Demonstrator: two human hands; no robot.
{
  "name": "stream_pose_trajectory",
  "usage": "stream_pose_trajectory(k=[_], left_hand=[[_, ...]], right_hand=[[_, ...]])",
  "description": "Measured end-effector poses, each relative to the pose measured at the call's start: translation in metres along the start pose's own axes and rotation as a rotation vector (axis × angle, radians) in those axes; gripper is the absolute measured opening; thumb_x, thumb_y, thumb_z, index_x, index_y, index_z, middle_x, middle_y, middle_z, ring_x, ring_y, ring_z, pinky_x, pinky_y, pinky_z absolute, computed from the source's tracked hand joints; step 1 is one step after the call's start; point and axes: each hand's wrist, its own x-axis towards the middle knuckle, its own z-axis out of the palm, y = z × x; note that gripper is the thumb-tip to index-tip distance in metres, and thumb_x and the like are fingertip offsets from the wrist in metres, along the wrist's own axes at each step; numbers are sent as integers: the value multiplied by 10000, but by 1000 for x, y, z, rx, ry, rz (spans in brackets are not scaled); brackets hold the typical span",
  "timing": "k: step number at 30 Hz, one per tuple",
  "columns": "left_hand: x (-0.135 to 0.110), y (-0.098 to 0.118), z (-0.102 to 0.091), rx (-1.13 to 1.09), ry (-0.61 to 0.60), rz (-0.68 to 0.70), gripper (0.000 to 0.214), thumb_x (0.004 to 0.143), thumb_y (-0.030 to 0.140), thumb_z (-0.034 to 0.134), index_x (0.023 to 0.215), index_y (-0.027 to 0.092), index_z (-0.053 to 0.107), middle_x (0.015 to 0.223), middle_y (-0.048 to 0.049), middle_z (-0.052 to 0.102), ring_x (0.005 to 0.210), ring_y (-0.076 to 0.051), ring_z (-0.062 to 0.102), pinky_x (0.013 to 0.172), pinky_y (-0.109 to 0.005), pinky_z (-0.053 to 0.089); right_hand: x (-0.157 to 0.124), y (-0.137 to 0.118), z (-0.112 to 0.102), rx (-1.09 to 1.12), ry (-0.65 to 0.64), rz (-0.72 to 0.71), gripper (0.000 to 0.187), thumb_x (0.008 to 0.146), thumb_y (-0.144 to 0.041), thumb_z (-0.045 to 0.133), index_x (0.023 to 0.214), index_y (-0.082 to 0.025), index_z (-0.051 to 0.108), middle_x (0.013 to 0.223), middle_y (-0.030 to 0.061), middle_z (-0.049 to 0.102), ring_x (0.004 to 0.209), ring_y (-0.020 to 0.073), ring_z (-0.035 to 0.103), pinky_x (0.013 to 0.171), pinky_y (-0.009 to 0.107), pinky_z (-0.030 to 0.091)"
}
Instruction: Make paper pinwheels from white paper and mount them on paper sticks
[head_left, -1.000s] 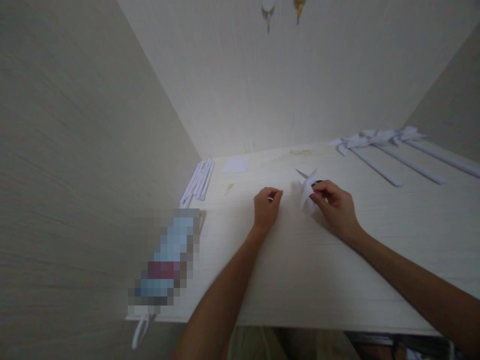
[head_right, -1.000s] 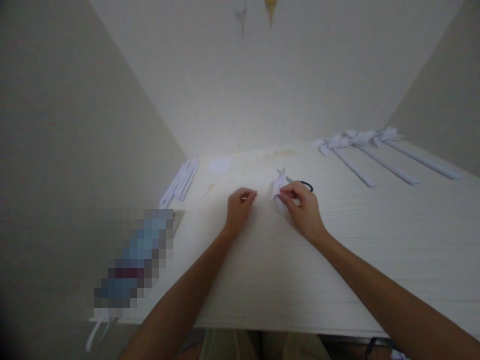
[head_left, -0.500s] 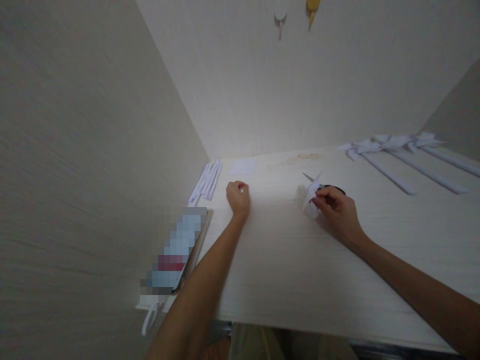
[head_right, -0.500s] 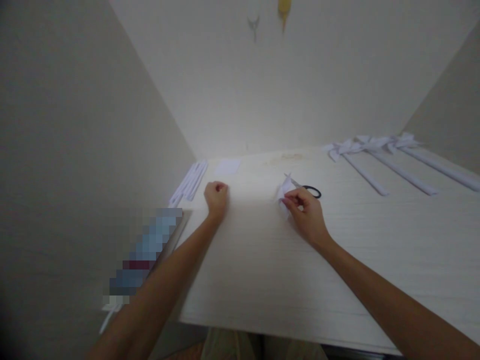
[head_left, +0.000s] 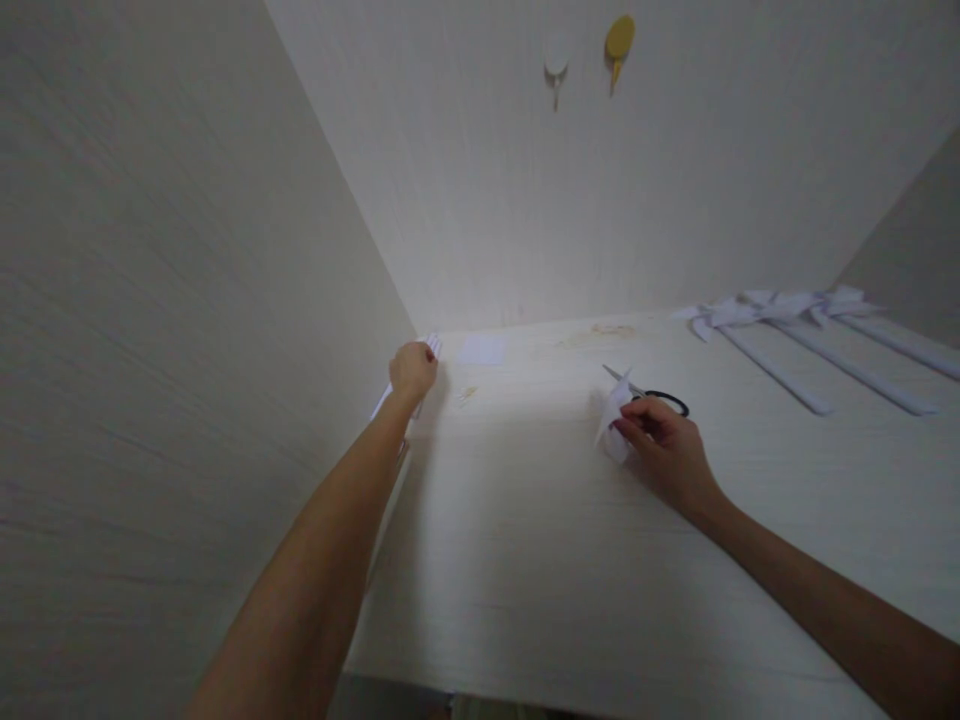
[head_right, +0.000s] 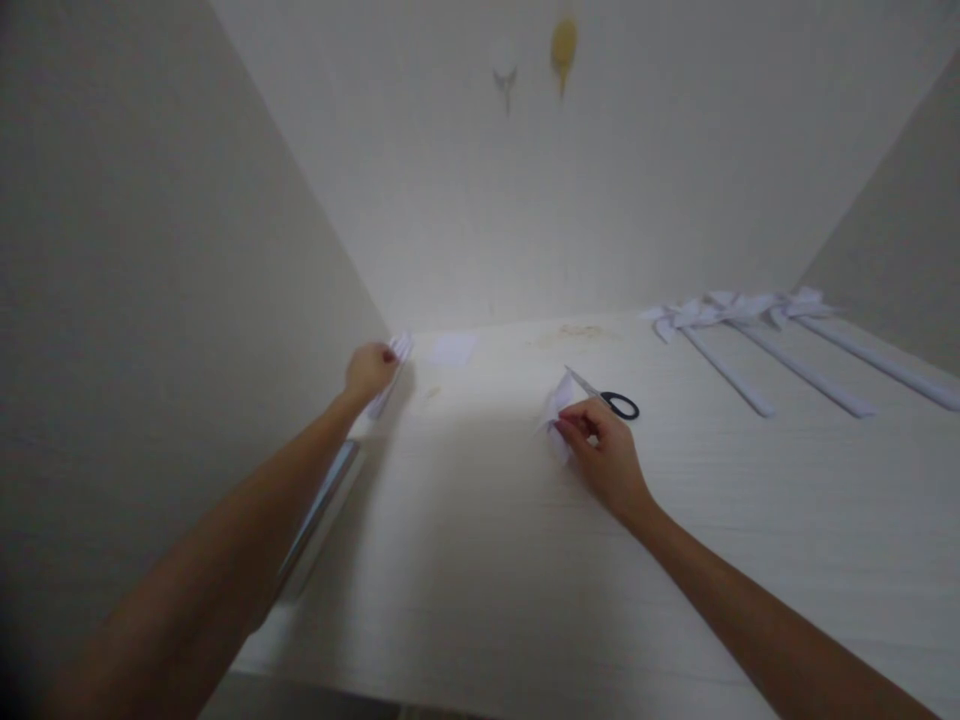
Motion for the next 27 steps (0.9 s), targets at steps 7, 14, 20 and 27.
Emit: stream_pose_trajectory(k=[7,14,20,27], left_hand=[[12,17,1,15,-81,97,214,704,152,454,828,138,628,890,-126,619,851,-208,555,737,-304,412],[24,2,0,26,-223,117,156,601,112,549,708,154,655,793,-76,650,766,-178,579,681,-257,421],[23,-14,7,21,-304,103,121,555,137,597,649,178,660,747,-39,663,757,-166,587,682,-226,423],[13,-33,12,25,-190,-83,155,586,214,610,727,161,648,779,-114,649,820,-213,583,706,-290,432]], right_hand=[[1,-1,0,1,-2,19,62,721,-242,535,707,-182,546,653,9,509,582,129,482,532,272,398],[0,0,1,6,1,9,46,719,-232,537,706,-189,544,648,8,509,568,132,488,505,269,399],[0,0,1,13,-17,29,63,722,-247,535,706,-187,541,653,12,523,576,139,506,520,281,408],[0,-2,0,-17,-13,-4,53,721,-236,529,705,-188,544,642,10,528,561,137,507,508,277,410]])
